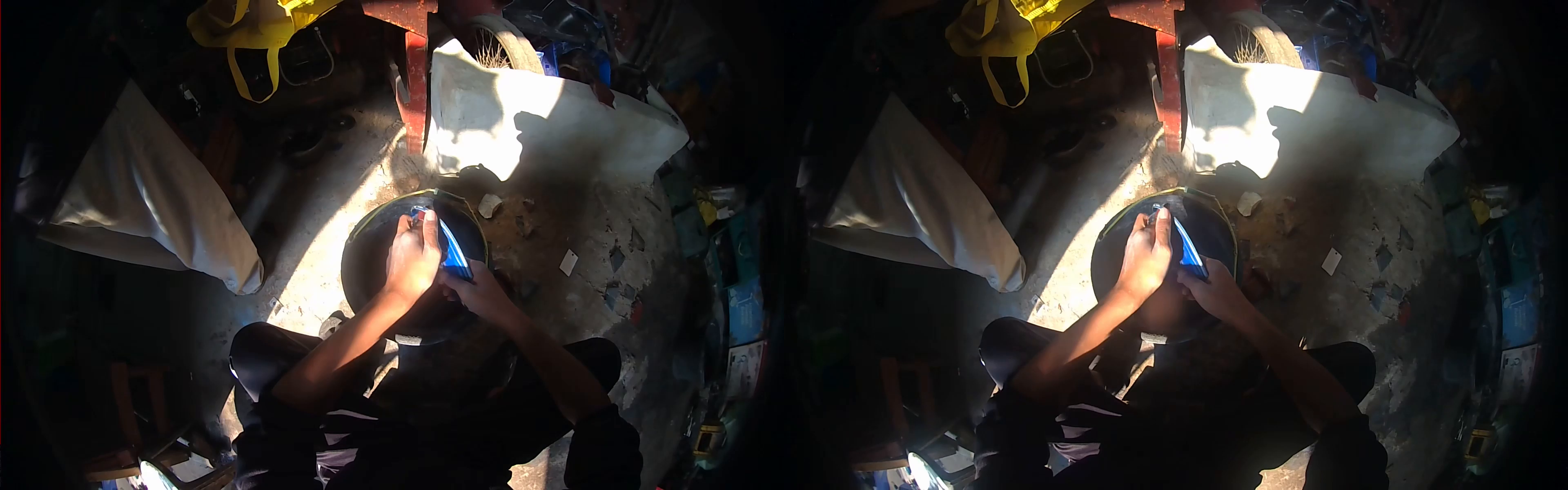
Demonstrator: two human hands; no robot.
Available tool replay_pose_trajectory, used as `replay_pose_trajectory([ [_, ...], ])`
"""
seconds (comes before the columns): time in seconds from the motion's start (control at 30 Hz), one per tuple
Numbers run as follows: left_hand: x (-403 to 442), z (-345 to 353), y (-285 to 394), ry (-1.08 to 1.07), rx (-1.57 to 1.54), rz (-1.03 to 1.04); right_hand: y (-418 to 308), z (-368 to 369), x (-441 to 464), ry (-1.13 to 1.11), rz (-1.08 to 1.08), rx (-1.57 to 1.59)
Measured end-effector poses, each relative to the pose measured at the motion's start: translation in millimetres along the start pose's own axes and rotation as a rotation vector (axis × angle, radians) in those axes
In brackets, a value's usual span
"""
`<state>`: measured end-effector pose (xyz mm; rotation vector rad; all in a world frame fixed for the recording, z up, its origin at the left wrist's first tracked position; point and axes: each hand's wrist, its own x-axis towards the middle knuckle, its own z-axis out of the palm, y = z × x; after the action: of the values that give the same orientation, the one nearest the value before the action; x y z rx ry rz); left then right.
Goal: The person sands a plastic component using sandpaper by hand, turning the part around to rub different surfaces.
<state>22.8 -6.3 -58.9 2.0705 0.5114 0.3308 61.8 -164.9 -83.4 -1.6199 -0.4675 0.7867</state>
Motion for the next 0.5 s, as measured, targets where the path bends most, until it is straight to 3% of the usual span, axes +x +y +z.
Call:
replay_pose_trajectory([
  [0.1,-1.6,5.7,-5.9,0.037,0.042,-0.039,13.1,-2.1,2.7,-0.006,-0.008,-0.004],
  [0.23,-13.3,2.3,6.3,-0.010,-0.006,0.083,-8.3,-2.5,-7.9,0.030,0.064,-0.034],
  [0.33,-5.7,-2.7,6.6,0.012,0.015,-0.061,2.8,1.5,-2.6,0.015,-0.003,-0.036],
  [0.5,-18.6,9.4,1.2,-0.089,0.022,0.108,10.8,-10.1,1.7,0.037,0.009,-0.002],
])
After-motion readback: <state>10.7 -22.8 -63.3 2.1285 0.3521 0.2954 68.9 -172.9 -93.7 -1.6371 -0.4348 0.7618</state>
